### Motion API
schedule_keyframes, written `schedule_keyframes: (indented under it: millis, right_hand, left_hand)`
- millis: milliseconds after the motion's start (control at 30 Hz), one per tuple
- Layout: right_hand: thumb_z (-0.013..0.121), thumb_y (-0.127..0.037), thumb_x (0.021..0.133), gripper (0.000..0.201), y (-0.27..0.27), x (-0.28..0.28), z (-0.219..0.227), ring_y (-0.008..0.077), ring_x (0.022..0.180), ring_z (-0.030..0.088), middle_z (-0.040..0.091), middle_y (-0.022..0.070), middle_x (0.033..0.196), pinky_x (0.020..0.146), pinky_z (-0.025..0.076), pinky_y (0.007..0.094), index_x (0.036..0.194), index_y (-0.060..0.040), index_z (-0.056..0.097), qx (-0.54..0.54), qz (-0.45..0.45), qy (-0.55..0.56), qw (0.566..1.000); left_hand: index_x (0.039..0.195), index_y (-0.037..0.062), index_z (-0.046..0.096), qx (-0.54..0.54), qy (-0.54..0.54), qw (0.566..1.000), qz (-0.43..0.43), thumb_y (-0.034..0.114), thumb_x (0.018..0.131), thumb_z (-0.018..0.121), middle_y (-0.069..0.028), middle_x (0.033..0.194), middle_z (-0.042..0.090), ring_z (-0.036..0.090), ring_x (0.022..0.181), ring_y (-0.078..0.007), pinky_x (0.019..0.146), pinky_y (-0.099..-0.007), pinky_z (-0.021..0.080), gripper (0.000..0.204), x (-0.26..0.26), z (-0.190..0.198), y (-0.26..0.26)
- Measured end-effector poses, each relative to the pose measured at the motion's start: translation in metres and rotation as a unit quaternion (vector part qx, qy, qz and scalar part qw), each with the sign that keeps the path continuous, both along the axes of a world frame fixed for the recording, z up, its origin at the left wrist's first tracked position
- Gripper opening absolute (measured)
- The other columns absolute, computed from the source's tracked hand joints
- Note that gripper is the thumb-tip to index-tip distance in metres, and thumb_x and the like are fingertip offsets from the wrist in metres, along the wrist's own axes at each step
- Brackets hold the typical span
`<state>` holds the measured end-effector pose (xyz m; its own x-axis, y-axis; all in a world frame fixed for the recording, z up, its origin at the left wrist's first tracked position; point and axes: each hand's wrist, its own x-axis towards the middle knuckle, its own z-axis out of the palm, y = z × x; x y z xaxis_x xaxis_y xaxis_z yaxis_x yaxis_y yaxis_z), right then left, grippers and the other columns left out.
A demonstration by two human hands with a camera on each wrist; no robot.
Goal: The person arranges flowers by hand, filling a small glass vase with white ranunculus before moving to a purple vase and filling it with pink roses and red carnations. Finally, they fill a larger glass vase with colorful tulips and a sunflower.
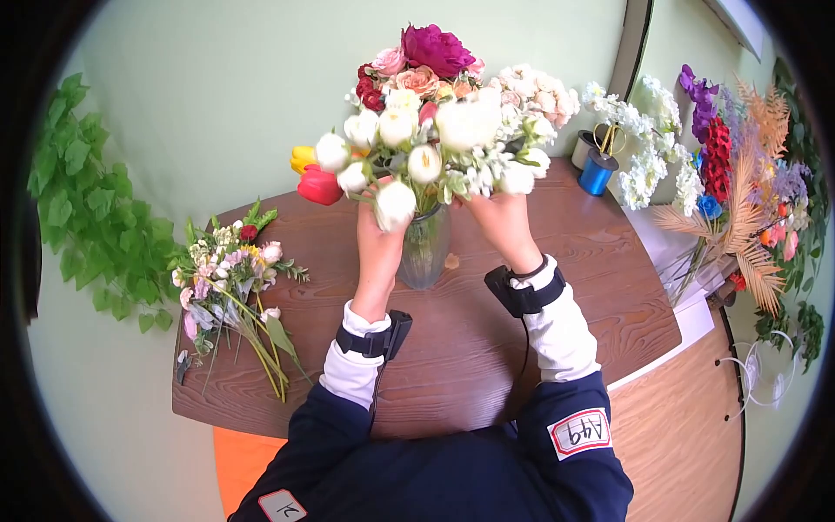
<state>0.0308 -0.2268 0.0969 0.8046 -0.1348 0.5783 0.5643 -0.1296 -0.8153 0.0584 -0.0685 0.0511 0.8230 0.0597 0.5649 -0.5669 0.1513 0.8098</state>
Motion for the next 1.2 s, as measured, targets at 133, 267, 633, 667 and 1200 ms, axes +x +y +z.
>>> schedule_keyframes:
  millis: [133,267,633,667,1200]
  right_hand:
    - [0.060,0.004,0.076,0.017,0.000,0.004,-0.004,0.0101,0.067,0.060,0.064,0.0041,0.076,0.058,0.048,0.0239,0.092,0.0015,0.061,-0.174,-0.128,-0.241,0.946]
    - [0.059,0.001,0.078,0.011,-0.001,0.002,-0.006,0.0084,0.060,0.057,0.062,0.0028,0.069,0.053,0.045,0.0225,0.089,0.0006,0.061,-0.074,-0.001,-0.026,0.997]
    - [0.064,0.001,0.074,0.021,-0.001,0.007,-0.026,0.0140,0.075,0.063,0.067,0.0067,0.083,0.068,0.050,0.0265,0.095,0.0004,0.064,-0.198,-0.038,-0.045,0.978]
    - [0.064,0.001,0.074,0.021,-0.001,0.008,-0.029,0.0140,0.075,0.063,0.067,0.0067,0.083,0.068,0.050,0.0265,0.095,0.0004,0.064,-0.198,-0.037,-0.044,0.978]
    - [0.065,-0.003,0.069,0.017,0.008,0.012,-0.037,0.0138,0.058,0.057,0.060,0.0066,0.066,0.054,0.045,0.0269,0.084,0.0017,0.060,-0.191,-0.143,-0.132,0.962]
  left_hand:
    - [0.124,0.0005,0.044,-0.034,0.019,0.999,-0.017,0.005,0.081,0.060,-0.0070,0.119,0.050,0.049,0.108,-0.0169,0.093,-0.0299,0.038,0.046,0.005,-0.007,0.000]
    - [0.125,-0.0008,0.043,-0.051,0.018,0.998,-0.041,0.012,0.084,0.062,-0.0120,0.121,0.051,0.049,0.113,-0.0216,0.096,-0.0340,0.037,0.047,-0.002,0.001,0.002]
    - [0.129,0.0017,0.042,-0.133,0.103,0.980,-0.101,0.021,0.092,0.051,-0.0063,0.125,0.049,0.045,0.114,-0.0152,0.097,-0.0294,0.033,0.042,-0.005,0.000,0.007]
    - [0.129,0.0017,0.042,-0.133,0.104,0.980,-0.101,0.021,0.092,0.051,-0.0063,0.125,0.049,0.045,0.114,-0.0152,0.097,-0.0294,0.033,0.042,-0.001,-0.005,0.007]
    - [0.093,-0.0010,0.062,0.187,0.009,0.982,0.036,0.019,0.079,0.071,-0.0084,0.078,0.066,0.061,0.074,-0.0104,0.066,-0.0299,0.047,0.026,0.005,0.015,0.063]
